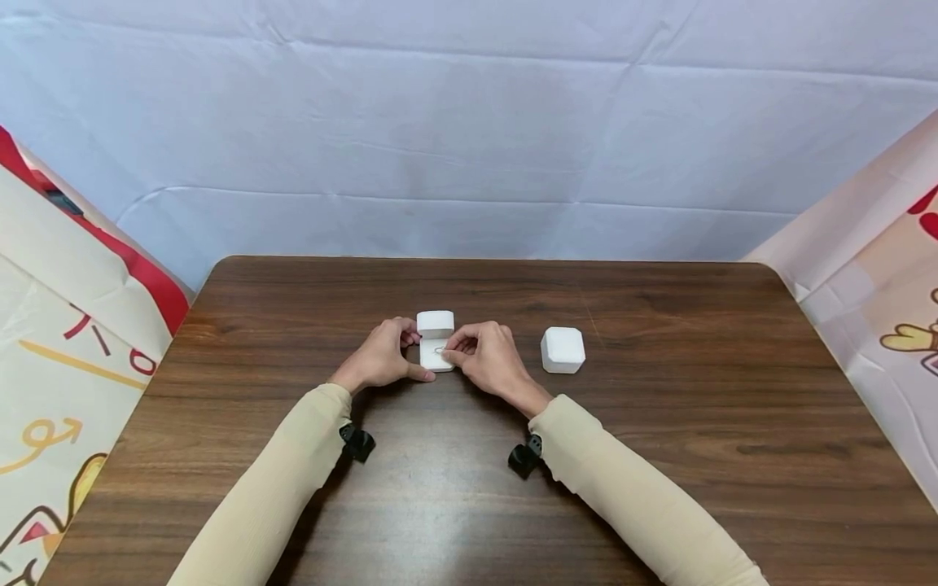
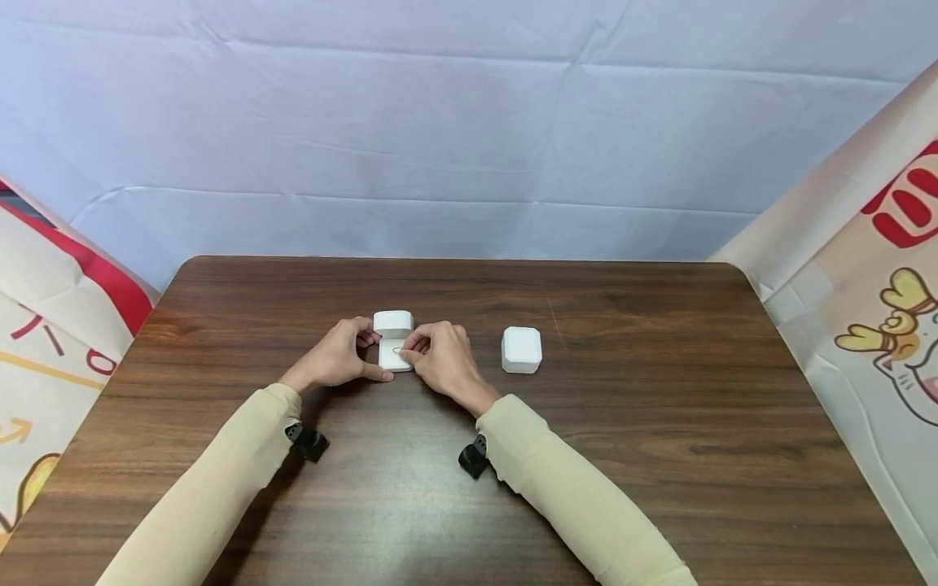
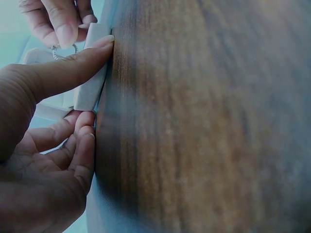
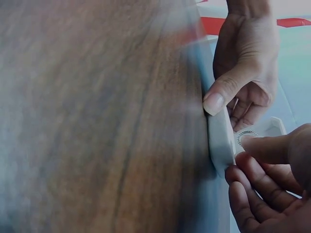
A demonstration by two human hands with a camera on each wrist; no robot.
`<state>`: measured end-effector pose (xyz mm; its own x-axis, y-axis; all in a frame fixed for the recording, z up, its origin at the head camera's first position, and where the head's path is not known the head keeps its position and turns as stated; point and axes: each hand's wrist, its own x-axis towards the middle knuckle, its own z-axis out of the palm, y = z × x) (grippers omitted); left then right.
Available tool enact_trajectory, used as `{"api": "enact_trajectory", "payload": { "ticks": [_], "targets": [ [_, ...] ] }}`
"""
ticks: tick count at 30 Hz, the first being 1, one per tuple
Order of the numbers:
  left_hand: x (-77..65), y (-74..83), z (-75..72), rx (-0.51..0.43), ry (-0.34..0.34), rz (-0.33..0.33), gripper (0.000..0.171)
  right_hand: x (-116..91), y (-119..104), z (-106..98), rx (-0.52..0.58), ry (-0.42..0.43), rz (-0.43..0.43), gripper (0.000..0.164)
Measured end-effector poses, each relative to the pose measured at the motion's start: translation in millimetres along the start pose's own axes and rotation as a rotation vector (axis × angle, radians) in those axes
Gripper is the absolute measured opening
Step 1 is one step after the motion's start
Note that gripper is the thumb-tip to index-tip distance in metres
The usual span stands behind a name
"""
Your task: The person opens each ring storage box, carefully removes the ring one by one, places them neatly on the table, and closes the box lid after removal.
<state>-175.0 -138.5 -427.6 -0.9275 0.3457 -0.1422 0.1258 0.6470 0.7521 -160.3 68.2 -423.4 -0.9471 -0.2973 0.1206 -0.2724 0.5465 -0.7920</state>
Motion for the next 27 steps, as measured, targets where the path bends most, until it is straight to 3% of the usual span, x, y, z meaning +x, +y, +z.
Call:
{"api": "enact_trajectory", "payload": {
  "ticks": [14, 27],
  "targets": [
    [-0.5, 1.0, -1.1, -0.005, -0.002, 0.001, 0.059, -14.1, -4.3, -11.3, 0.000, -0.105, 0.006, 0.011],
    [0.2, 0.2, -1.6, 0.000, -0.002, 0.016, 0.057, -31.0, -9.5, -9.4, -0.052, -0.340, -0.059, 0.016]
  ]
}}
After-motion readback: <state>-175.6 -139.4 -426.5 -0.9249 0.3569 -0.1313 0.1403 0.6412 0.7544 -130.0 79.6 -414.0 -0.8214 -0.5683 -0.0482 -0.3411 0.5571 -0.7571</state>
